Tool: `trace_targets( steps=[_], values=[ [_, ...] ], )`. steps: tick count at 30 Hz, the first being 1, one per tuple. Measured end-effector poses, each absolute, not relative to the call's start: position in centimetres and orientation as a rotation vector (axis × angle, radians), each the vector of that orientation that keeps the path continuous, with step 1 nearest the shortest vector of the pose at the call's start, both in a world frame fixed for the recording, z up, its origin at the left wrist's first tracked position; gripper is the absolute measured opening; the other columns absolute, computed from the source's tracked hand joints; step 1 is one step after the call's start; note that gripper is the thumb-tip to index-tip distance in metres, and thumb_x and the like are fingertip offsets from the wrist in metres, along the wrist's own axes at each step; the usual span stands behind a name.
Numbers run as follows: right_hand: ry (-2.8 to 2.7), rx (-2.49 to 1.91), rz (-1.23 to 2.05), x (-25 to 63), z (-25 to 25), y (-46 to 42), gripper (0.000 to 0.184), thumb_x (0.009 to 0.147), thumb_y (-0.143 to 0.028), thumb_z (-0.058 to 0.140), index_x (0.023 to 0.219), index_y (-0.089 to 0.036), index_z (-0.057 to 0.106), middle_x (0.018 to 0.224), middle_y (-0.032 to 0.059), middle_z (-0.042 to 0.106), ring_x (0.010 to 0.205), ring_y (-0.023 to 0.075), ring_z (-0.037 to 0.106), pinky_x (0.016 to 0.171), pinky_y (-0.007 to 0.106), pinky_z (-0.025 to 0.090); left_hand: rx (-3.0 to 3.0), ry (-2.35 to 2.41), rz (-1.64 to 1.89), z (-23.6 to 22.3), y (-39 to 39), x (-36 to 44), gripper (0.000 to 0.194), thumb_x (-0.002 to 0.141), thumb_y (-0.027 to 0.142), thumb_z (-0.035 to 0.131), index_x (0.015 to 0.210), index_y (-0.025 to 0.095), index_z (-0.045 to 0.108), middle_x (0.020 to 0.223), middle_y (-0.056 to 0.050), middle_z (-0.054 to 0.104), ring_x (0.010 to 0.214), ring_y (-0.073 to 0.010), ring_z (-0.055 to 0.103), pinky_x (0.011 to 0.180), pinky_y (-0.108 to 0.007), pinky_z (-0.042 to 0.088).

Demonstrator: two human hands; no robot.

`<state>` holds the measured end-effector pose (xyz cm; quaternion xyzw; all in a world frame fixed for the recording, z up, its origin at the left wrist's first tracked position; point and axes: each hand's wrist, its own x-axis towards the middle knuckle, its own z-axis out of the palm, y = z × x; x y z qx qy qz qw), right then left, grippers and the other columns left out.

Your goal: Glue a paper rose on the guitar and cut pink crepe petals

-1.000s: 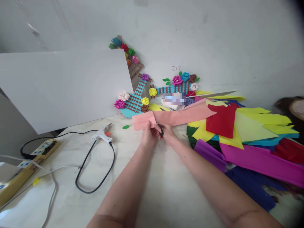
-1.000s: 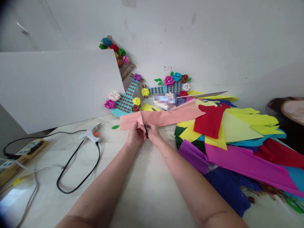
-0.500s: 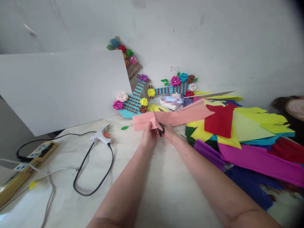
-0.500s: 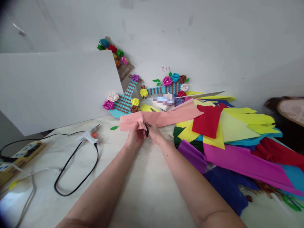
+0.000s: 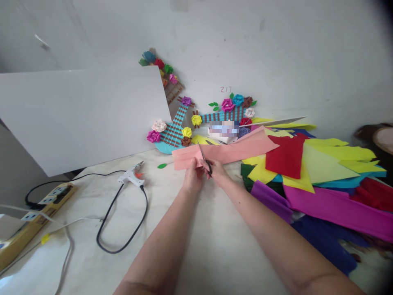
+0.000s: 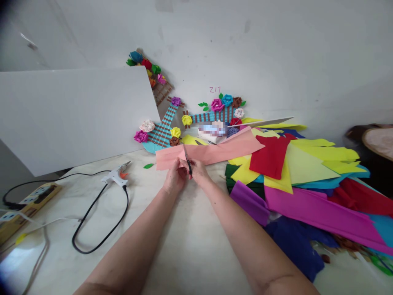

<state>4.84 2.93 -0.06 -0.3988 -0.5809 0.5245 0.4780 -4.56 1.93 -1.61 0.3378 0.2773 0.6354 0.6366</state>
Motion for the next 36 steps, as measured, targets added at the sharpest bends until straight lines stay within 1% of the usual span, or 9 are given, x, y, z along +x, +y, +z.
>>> trace_targets(
  steps=[6,10,14,17,20,23,28,31,36],
  values=[
    [-1.341,-0.947,1.346,4.4,0.0,2.6,0.043,0.063,-0.057,0.065,0.056,-0.017,0.048,0.042,-0.0063,0.044,0.033,0.0056,0.04,0.035,0.019,0.028,0.691,0.677,1.421,-1.5,1.9,-4.5,0.049,0.082,0.054,0.043,0.056,0.014,0.054,0.04,-0.002,0.05,0.032,-0.0121,0.045,0.04,-0.025,0.036],
    [-1.291,-0.957,1.419,4.6,0.3,2.6,0.043,0.064,-0.056,0.064,0.058,-0.017,0.049,0.041,-0.005,0.046,0.033,0.0062,0.042,0.033,0.018,0.025,0.685,0.651,1.434,-1.4,1.7,-4.4,0.046,0.081,0.053,0.046,0.058,0.013,0.054,0.041,-0.002,0.05,0.032,-0.0112,0.044,0.041,-0.026,0.037],
    [-1.313,-0.949,1.397,5.1,0.6,2.7,0.043,0.067,-0.057,0.061,0.059,-0.016,0.051,0.04,-0.0036,0.047,0.033,0.0066,0.042,0.031,0.017,0.022,0.705,0.613,1.424,-1.5,1.8,-4.2,0.043,0.08,0.051,0.049,0.06,0.013,0.055,0.042,-0.001,0.05,0.034,-0.011,0.044,0.043,-0.026,0.037],
    [-1.318,-0.976,1.395,5.3,0.8,2.8,0.044,0.068,-0.058,0.06,0.058,-0.017,0.049,0.041,-0.0033,0.048,0.033,0.0066,0.042,0.031,0.018,0.023,0.673,0.613,1.444,-1.5,2.0,-4.1,0.037,0.082,0.045,0.049,0.064,0.012,0.056,0.042,-0.001,0.049,0.036,-0.0113,0.044,0.042,-0.025,0.034],
    [-1.287,-0.981,1.42,5.3,0.8,2.9,0.041,0.068,-0.056,0.061,0.058,-0.018,0.049,0.041,-0.0036,0.048,0.034,0.0071,0.043,0.033,0.019,0.027,0.656,0.605,1.462,-1.6,2.0,-4.0,0.033,0.083,0.04,0.049,0.069,0.012,0.057,0.045,-0.001,0.05,0.038,-0.0118,0.044,0.042,-0.025,0.031],
    [-1.27,-0.959,1.41,5.2,0.7,3.0,0.039,0.066,-0.053,0.064,0.056,-0.019,0.048,0.041,-0.0045,0.046,0.034,0.0072,0.042,0.034,0.02,0.03,0.693,0.59,1.449,-1.7,2.0,-4.1,0.035,0.082,0.043,0.05,0.069,0.012,0.058,0.047,-0.002,0.051,0.04,-0.0122,0.045,0.044,-0.026,0.033],
    [-1.281,-0.949,1.363,5.3,0.5,3.0,0.041,0.062,-0.054,0.066,0.055,-0.018,0.047,0.039,-0.0057,0.043,0.034,0.007,0.04,0.035,0.02,0.031,0.739,0.586,1.416,-1.6,1.9,-4.1,0.039,0.079,0.048,0.052,0.069,0.012,0.058,0.051,-0.004,0.056,0.042,-0.0127,0.049,0.048,-0.027,0.038],
    [-1.283,-0.952,1.334,5.3,0.2,3.2,0.04,0.063,-0.052,0.067,0.056,-0.018,0.047,0.04,-0.0067,0.042,0.034,0.0065,0.039,0.035,0.02,0.029,0.751,0.564,1.42,-1.6,1.9,-4.1,0.038,0.08,0.048,0.052,0.07,0.011,0.059,0.052,-0.004,0.058,0.043,-0.0129,0.051,0.049,-0.027,0.039],
    [-1.308,-0.964,1.224,5.0,-0.3,3.4,0.043,0.065,-0.053,0.065,0.049,-0.018,0.045,0.036,-0.0061,0.04,0.034,0.0063,0.037,0.036,0.02,0.028,0.744,0.514,1.431,-1.5,1.8,-4.0,0.036,0.081,0.044,0.051,0.07,0.011,0.06,0.052,-0.005,0.058,0.042,-0.0133,0.052,0.048,-0.026,0.041]
  ],
)
